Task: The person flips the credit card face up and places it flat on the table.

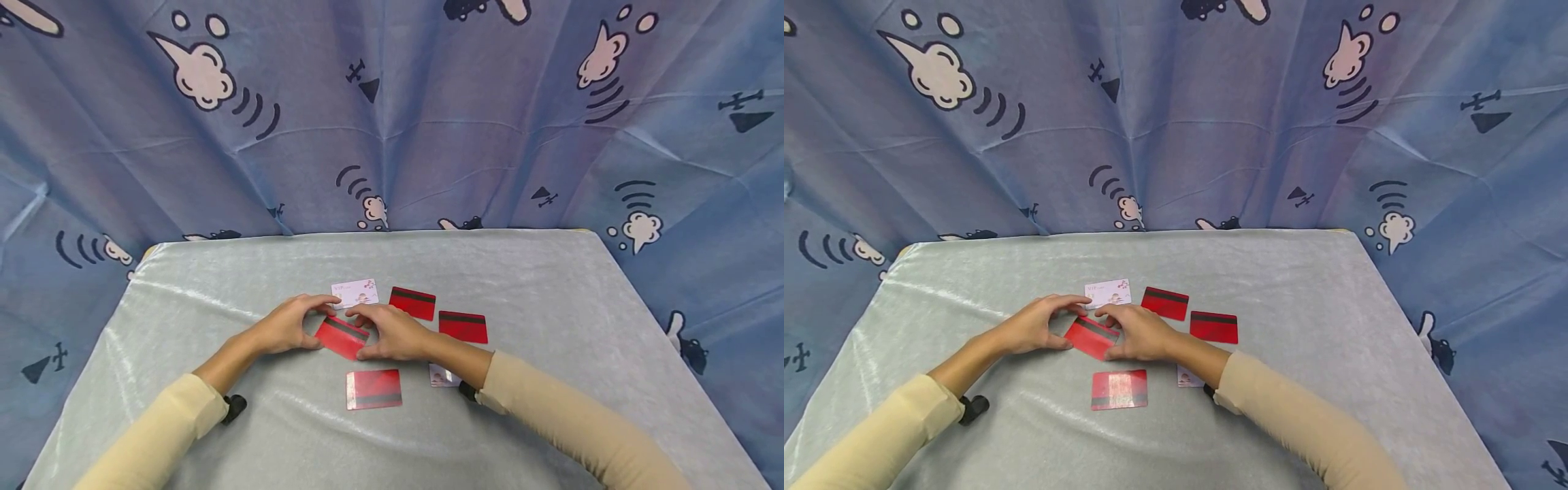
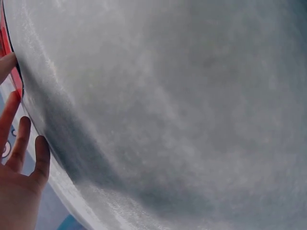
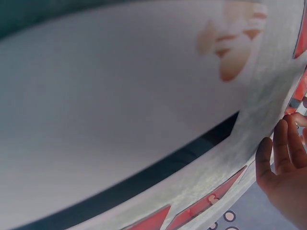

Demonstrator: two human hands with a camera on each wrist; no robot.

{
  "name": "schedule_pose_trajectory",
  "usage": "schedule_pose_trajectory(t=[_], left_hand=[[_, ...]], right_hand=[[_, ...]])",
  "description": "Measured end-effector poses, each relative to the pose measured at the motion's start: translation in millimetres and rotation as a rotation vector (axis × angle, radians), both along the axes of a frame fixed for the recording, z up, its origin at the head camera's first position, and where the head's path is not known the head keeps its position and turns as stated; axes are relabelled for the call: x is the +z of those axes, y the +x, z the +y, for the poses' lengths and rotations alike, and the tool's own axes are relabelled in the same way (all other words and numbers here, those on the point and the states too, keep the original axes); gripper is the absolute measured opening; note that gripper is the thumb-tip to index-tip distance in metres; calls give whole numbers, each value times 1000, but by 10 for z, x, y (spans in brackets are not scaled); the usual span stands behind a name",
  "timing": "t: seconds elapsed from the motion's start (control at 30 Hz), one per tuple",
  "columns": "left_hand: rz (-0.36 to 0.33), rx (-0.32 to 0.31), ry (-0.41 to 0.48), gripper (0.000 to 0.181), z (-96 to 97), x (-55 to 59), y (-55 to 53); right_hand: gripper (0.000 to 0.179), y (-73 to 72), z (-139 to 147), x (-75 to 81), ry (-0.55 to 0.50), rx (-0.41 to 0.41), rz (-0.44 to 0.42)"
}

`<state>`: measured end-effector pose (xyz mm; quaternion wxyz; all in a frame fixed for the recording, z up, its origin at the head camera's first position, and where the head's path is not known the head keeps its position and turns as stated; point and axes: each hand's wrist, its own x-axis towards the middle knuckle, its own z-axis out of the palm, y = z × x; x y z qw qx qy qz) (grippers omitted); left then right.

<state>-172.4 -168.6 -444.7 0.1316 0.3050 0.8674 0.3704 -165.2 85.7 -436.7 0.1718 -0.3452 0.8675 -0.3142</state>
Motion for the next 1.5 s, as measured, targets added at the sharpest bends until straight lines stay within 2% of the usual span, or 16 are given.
schedule_pose_trajectory(t=[0.27,0.57,1.17,1.5], left_hand=[[-29,30,16,75,-8,-19,5],[-50,32,50,72,-10,-28,9],[-48,44,34,72,-7,-49,46],[-23,28,15,77,-30,-41,65]], right_hand=[[69,24,-17,-1,25,-32,24],[72,51,-32,-29,61,-47,56],[69,68,-42,-38,80,-15,92],[70,64,-37,-42,80,-14,103]])
